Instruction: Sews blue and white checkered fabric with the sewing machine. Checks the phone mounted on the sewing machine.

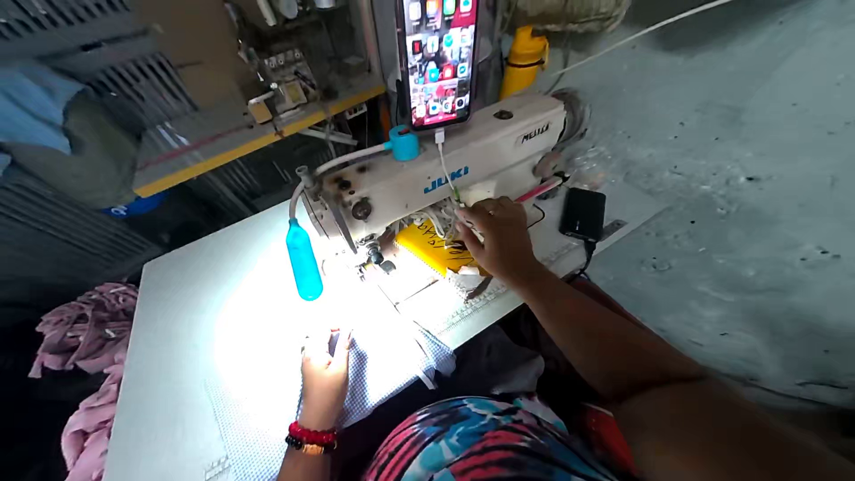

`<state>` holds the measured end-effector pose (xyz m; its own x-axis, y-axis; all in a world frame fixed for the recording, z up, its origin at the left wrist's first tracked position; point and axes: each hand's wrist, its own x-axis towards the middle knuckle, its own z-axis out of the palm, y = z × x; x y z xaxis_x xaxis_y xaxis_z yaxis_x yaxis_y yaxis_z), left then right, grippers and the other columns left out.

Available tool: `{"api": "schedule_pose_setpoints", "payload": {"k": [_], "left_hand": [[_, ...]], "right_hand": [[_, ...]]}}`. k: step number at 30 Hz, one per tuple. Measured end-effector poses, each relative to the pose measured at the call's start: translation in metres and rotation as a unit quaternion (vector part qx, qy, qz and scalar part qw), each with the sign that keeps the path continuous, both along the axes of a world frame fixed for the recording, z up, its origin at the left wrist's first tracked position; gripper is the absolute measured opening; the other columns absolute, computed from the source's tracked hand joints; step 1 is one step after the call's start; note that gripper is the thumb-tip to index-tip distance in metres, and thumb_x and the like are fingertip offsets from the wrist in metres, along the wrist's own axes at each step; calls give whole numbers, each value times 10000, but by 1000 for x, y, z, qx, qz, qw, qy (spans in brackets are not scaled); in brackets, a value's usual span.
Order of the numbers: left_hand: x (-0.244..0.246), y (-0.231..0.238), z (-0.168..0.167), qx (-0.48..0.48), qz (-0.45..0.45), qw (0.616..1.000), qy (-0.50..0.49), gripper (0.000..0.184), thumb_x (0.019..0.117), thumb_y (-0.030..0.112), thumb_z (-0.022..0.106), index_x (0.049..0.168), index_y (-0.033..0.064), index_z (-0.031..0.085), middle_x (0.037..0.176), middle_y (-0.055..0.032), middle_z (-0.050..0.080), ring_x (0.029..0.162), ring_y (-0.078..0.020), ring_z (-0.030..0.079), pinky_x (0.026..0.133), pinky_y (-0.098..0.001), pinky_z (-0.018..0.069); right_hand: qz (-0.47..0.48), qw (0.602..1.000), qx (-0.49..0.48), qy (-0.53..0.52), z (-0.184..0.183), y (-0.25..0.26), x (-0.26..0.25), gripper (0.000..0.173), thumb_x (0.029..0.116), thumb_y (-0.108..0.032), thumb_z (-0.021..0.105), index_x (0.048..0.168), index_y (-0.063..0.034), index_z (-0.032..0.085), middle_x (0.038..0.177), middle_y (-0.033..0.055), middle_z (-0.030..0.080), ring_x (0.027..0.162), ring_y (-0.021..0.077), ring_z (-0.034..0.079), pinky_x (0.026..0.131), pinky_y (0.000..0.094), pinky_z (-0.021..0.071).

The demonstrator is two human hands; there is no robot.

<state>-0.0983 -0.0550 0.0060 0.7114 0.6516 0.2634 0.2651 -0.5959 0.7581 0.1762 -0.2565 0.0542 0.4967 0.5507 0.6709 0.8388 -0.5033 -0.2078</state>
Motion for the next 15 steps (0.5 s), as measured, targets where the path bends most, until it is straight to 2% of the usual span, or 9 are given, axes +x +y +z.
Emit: {"api": "schedule_pose_setpoints", "payload": {"k": [3,5,8,9,12,15], "left_hand": [[1,1,-14,-19,-14,999,-40,222,992,176,564,1007,3,702,923,-44,680,953,-96,617,951,-336,465],[1,2,-20,-14,-19,999,-42,218,997,191,558,967,27,698,866,-6,662,883,-52,617,902,-288,486],[0,1,-22,27,-22,999,-3,264,1000,223,556,980,7,708,884,-73,683,920,-174,640,936,-441,470],[0,0,-22,37,-22,999,7,270,1000,241,564,978,16,711,887,-74,686,926,-188,643,937,-461,468],[1,-2,-22,47,-17,999,14,272,1002,262,573,965,33,715,880,-63,684,926,-185,644,938,-458,463],[0,-1,-22,34,-8,999,18,278,1001,258,570,986,23,717,911,-81,692,960,-197,643,945,-451,464]], "right_hand": [[15,993,90,-75,38,3,3,338,1006,-281,581,1247,-94,727,1056,184,706,1006,399,637,868,578,470],[23,989,105,-101,63,6,14,397,1009,-354,575,1327,-148,692,1127,200,676,1076,422,594,904,597,436],[15,981,118,-152,89,17,37,477,1002,-453,563,1401,-206,649,1330,231,607,1240,469,517,987,621,393],[5,980,113,-164,95,21,43,504,1002,-491,558,1425,-225,627,1393,231,574,1305,478,483,1023,634,379],[-21,974,117,-191,108,30,52,537,980,-542,576,1440,-268,606,1509,206,511,1448,484,371,1129,664,306],[-24,961,164,-220,108,35,54,504,959,-528,615,1376,-248,661,1477,210,538,1446,485,371,1135,642,310]]}}
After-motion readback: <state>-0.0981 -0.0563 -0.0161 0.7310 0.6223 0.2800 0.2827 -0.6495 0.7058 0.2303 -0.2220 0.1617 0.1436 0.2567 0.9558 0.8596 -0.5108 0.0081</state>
